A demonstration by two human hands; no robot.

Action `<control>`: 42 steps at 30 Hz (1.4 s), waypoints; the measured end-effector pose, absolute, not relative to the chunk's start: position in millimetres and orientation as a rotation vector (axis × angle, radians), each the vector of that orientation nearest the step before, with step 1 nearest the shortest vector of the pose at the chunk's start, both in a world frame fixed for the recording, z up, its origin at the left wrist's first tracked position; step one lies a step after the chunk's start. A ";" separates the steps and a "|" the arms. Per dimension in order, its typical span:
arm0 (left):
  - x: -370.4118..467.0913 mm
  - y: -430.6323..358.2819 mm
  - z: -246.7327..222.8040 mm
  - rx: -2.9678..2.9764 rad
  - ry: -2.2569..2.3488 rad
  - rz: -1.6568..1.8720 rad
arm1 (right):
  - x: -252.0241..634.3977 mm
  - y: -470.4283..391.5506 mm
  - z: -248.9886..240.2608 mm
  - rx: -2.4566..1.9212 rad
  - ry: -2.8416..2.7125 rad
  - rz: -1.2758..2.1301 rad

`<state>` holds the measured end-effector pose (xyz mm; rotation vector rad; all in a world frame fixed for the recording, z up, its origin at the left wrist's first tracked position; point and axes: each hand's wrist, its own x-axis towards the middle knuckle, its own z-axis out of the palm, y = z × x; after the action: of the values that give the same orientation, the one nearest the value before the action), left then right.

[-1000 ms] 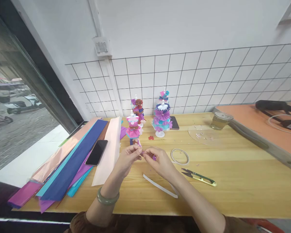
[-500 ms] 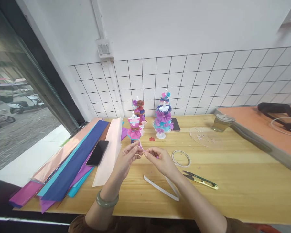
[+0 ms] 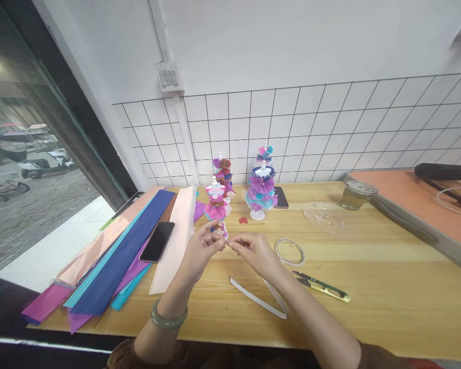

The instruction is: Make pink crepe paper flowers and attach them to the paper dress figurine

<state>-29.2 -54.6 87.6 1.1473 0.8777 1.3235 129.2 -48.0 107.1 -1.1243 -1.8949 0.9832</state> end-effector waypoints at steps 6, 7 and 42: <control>-34.1 -52.9 91.4 1.068 0.826 1.323 | 140.0 -41.2 106.2 -1.174 -1.950 0.828; -35.7 -52.7 92.4 1.051 0.829 1.334 | 142.2 -40.0 105.9 -1.206 -1.926 0.826; -43.7 -58.1 100.6 0.978 0.837 1.174 | 130.4 -48.8 118.6 -1.042 -2.038 0.905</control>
<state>-43.7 -58.1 100.6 0.9781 0.8375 1.1741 130.4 -48.8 118.6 -1.0425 -2.0378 0.9047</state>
